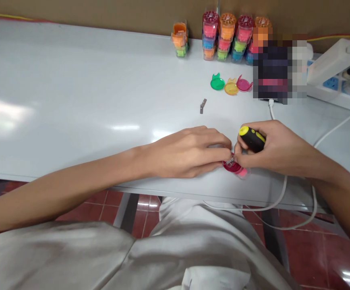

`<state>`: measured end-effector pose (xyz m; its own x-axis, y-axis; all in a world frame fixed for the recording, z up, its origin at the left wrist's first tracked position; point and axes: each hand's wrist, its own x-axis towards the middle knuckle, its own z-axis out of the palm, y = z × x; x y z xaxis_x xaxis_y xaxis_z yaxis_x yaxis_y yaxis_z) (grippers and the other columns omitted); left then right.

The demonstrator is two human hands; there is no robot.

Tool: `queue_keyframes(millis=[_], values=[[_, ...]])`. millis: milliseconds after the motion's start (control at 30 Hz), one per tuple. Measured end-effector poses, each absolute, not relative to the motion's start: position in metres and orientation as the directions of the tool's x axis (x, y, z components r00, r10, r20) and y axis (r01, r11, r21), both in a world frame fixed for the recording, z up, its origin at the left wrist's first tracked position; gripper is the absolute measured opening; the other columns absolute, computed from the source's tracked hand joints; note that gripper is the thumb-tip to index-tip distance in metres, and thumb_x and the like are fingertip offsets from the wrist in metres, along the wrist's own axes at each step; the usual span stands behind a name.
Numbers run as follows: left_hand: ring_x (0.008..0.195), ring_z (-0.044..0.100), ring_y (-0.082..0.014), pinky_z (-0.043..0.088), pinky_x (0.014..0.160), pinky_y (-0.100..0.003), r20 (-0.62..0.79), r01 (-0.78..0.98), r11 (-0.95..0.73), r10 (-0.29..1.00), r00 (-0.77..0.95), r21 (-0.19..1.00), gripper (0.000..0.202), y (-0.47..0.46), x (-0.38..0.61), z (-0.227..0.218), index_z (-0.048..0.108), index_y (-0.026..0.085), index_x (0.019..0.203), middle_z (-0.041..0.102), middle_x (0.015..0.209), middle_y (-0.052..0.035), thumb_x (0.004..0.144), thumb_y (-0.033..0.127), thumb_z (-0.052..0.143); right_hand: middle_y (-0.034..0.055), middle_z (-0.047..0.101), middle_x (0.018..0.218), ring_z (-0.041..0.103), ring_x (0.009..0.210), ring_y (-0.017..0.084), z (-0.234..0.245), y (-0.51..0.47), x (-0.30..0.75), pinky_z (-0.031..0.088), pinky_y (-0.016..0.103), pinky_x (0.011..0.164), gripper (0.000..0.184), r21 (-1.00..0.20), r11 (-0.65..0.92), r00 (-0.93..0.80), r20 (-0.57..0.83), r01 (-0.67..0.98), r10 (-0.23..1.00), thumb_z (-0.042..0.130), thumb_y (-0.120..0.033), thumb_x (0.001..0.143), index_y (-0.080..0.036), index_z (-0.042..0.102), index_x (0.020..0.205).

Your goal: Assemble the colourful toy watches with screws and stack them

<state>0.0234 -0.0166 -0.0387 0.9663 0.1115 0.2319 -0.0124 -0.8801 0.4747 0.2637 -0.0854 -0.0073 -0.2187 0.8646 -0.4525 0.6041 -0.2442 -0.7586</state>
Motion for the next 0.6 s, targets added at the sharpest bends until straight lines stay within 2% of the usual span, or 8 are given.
queue_keyframes(millis=[200, 333, 600], values=[[0.121, 0.067, -0.0264, 0.053, 0.097, -0.040, 0.227, -0.044, -0.915, 0.052, 0.972, 0.400, 0.028, -0.0177, 0.0252, -0.0380, 0.069, 0.023, 0.123, 0.071, 0.131, -0.0149, 0.104, 0.019, 0.049, -0.0055, 0.063, 0.069, 0.052, 0.067, 0.011, -0.0120, -0.0880, 0.2661, 0.042, 0.022, 0.055, 0.005, -0.761, -0.200, -0.239, -0.423, 0.618, 0.874, 0.071, -0.022, 0.076, -0.023, 0.066, 0.075], [0.118, 0.067, -0.0254, 0.054, 0.095, -0.040, 0.226, -0.064, -0.934, 0.019, 0.974, 0.353, 0.032, -0.0178, 0.0254, -0.0388, 0.070, 0.022, 0.125, 0.071, 0.132, -0.0144, 0.103, 0.016, 0.048, -0.0046, 0.064, 0.070, 0.052, 0.067, 0.011, -0.0127, -0.0876, 0.2657, 0.042, 0.023, 0.055, 0.005, -0.758, -0.195, -0.235, -0.419, 0.622, 0.877, 0.069, -0.022, 0.078, -0.022, 0.065, 0.076], [0.120, 0.068, -0.0254, 0.055, 0.095, -0.040, 0.262, -0.091, -0.917, 0.016, 0.965, 0.389, 0.030, -0.0165, 0.0250, -0.0417, 0.073, 0.023, 0.124, 0.073, 0.131, -0.0146, 0.105, 0.020, 0.050, -0.0044, 0.064, 0.069, 0.056, 0.067, 0.011, -0.0142, -0.0859, 0.2668, 0.042, 0.023, 0.057, 0.006, -0.762, -0.185, -0.251, -0.417, 0.621, 0.874, 0.070, -0.023, 0.078, -0.022, 0.065, 0.076]])
